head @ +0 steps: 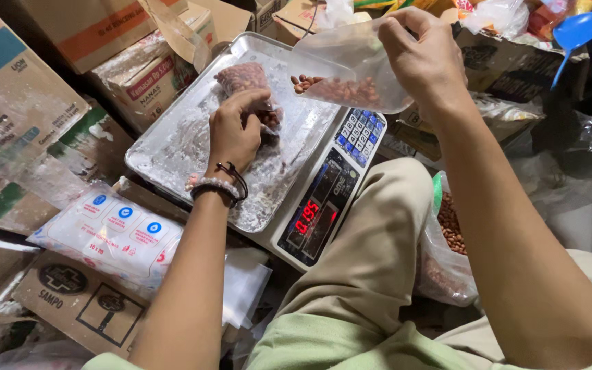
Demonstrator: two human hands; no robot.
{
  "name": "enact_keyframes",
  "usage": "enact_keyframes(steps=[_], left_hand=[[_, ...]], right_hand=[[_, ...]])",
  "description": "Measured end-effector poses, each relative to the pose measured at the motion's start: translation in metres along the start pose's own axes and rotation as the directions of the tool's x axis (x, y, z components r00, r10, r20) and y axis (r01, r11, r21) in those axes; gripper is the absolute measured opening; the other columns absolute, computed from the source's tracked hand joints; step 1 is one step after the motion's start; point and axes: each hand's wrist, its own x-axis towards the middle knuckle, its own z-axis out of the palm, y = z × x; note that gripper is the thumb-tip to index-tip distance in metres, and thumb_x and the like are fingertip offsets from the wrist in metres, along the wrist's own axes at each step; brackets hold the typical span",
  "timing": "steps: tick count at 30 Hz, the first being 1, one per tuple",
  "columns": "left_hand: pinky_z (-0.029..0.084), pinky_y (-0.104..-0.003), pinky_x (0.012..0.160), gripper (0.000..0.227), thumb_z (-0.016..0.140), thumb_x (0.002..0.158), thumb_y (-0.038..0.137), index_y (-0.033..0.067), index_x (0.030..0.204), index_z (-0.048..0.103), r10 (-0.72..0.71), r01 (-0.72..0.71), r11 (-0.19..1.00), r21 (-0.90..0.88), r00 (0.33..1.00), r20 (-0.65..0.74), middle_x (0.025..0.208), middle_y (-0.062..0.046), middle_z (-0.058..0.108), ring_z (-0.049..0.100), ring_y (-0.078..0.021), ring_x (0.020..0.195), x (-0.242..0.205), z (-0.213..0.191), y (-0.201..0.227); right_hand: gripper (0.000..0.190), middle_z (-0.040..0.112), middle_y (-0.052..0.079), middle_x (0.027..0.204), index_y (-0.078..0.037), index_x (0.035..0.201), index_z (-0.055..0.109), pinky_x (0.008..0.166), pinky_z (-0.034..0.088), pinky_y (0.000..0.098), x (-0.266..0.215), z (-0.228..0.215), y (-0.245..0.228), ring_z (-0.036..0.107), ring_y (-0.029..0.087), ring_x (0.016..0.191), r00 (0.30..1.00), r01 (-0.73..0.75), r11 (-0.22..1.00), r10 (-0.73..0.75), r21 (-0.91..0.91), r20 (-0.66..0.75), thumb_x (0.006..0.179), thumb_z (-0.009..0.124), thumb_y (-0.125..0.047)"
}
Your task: The person scoops peanuts from a large sack into a small plastic bag, places the bag on a digital scale, and adjusts the contents to reach a target weight. The person then ties the bag closed.
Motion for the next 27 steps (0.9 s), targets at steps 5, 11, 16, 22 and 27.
enact_keyframes(steps=[5,11,16,22,27], left_hand=[[0.059,-0.035,0.095,0.041,0.058,0.085,-0.006,0.0088,0.119,0.075,-0.058,0.058,0.998,0.023,0.998,0.017,0.124,-0.014,0.071,0.072,-0.027,0.11,-0.013,0.001,0.002],[0.061,-0.032,0.089,0.031,0.07,0.082,0.002,0.0175,0.105,0.08,-0.104,0.102,0.993,0.058,0.994,0.036,0.127,-0.012,0.063,0.07,-0.0275,0.109,-0.028,-0.001,0.011],[0.052,-0.038,0.102,0.018,0.079,0.075,0.01,0.019,0.089,0.085,-0.038,0.035,0.987,0.156,0.999,0.016,0.126,-0.013,0.06,0.062,-0.0297,0.116,-0.039,-0.005,0.026],[0.055,-0.038,0.096,0.02,0.068,0.081,0.004,0.0155,0.085,0.083,0.004,0.012,0.985,0.174,0.995,-0.095,0.124,-0.012,0.062,0.061,-0.0275,0.113,-0.04,-0.008,0.041],[0.06,-0.031,0.08,0.027,0.057,0.088,-0.001,0.0101,0.099,0.079,-0.128,0.129,0.992,-0.009,0.962,-0.239,0.114,-0.008,0.066,0.068,-0.0203,0.103,-0.036,-0.009,0.049]], right_hand=[[0.033,0.076,0.0,0.099,-0.022,0.116,0.075,0.082,0.052,0.0329,-0.009,0.001,0.0,0.07,0.014,0.093,1.0,0.011,0.999,-0.012,0.041,0.027,0.094,0.063,-0.045],[0.034,0.076,0.002,0.099,-0.021,0.115,0.075,0.082,0.053,0.0335,-0.017,0.005,0.001,0.071,0.014,0.092,0.999,-0.018,0.999,0.016,0.034,0.034,0.094,0.064,-0.044],[0.035,0.076,0.005,0.099,-0.018,0.117,0.074,0.083,0.053,0.0346,-0.02,0.007,0.004,0.071,0.016,0.093,0.999,-0.029,0.999,0.028,0.038,0.04,0.094,0.062,-0.042],[0.035,0.077,0.003,0.1,-0.018,0.117,0.074,0.084,0.055,0.034,-0.021,0.006,0.008,0.072,0.016,0.094,0.998,-0.031,0.994,0.026,0.103,0.055,0.094,0.061,-0.041],[0.034,0.077,0.005,0.098,-0.019,0.118,0.074,0.083,0.054,0.0345,-0.022,0.006,0.012,0.07,0.016,0.092,0.997,-0.065,0.994,0.06,0.09,0.054,0.095,0.061,-0.041]])
